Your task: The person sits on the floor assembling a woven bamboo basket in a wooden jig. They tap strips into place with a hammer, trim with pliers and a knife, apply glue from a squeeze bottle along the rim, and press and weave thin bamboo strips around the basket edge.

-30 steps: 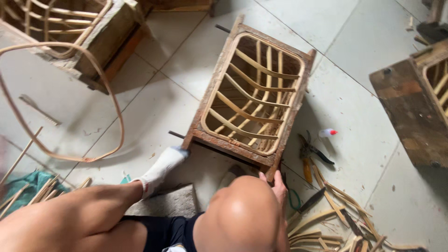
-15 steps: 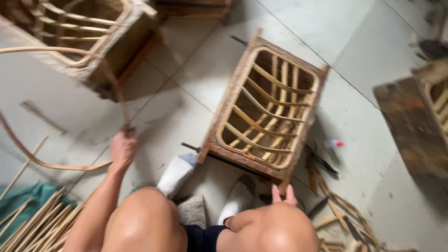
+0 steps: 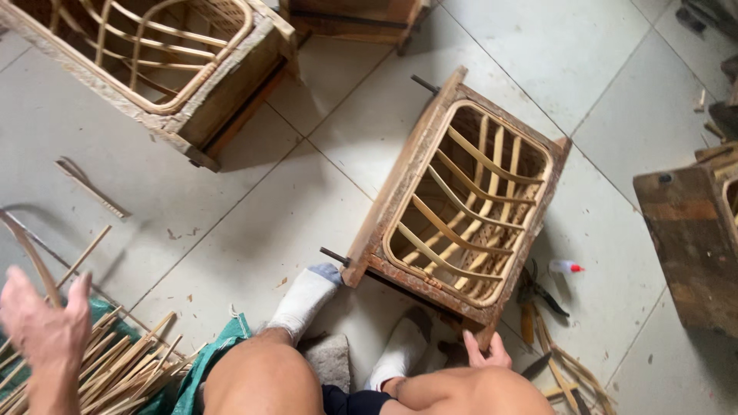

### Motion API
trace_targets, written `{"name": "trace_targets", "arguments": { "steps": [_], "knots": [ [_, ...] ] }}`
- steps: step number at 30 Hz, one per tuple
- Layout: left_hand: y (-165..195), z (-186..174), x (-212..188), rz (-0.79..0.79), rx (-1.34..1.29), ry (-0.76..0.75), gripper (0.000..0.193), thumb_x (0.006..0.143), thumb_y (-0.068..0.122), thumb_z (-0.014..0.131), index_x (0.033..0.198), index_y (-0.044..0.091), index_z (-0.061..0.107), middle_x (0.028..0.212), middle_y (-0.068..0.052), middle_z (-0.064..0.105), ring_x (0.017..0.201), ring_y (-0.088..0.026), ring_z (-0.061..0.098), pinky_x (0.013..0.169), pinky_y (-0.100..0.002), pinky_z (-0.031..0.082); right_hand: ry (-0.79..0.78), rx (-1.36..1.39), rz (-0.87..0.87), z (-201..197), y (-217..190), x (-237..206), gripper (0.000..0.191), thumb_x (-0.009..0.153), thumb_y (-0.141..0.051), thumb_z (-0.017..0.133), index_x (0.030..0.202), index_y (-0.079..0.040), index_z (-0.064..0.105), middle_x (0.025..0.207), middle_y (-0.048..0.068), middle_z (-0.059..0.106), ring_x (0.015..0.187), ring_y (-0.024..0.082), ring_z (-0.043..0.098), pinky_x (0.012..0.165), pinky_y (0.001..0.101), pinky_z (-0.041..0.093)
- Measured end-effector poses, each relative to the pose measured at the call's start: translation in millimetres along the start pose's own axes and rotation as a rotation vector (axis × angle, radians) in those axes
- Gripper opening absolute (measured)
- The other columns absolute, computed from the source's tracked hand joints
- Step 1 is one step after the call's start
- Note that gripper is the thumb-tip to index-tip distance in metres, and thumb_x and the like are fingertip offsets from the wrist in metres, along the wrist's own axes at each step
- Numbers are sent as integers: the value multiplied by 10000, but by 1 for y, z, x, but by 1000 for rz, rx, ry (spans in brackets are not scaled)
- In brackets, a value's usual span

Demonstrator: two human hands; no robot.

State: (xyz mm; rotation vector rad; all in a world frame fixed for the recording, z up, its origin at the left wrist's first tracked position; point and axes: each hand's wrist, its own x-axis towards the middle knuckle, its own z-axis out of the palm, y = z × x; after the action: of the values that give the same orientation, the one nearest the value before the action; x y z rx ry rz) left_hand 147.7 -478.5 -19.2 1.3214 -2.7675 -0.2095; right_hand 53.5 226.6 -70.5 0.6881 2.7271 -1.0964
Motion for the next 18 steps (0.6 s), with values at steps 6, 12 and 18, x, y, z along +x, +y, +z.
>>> {"name": "trace_targets", "arguments": {
  "steps": [6, 12, 18],
  "knots": [
    [101, 47, 111, -26, -1134, 12, 798, 1080, 310, 724, 1629, -73, 290, 1619, -301, 444, 1517, -340, 476, 1245, -427, 410, -215, -531, -53, -89, -114, 48, 825, 748, -445, 773, 1459, -91, 550, 1271, 229, 697, 1163, 369, 712, 982, 461, 572],
    [194, 88, 230, -39, -1263, 62, 1056, 1062, 262, 840, 1665, -111, 57, 1729, -333, 181, 1635, -355, 211, 1345, -397, 201, -89, -686, -706, -94, -322, 116, 553, 877, -341, 702, 1372, -106, 624, 1275, 180, 709, 1058, 298, 732, 867, 420, 619],
    [212, 114, 249, -32, -1015, 177, 1009, 913, 87, 682, 1633, -139, 11, 1699, -314, 281, 1623, -352, 296, 1402, -373, 186, -82, -680, -1302, 62, -482, 257, 576, 924, -287, 744, 1403, -10, 584, 1351, 169, 627, 1241, 324, 604, 1052, 434, 507]
  ]
}}
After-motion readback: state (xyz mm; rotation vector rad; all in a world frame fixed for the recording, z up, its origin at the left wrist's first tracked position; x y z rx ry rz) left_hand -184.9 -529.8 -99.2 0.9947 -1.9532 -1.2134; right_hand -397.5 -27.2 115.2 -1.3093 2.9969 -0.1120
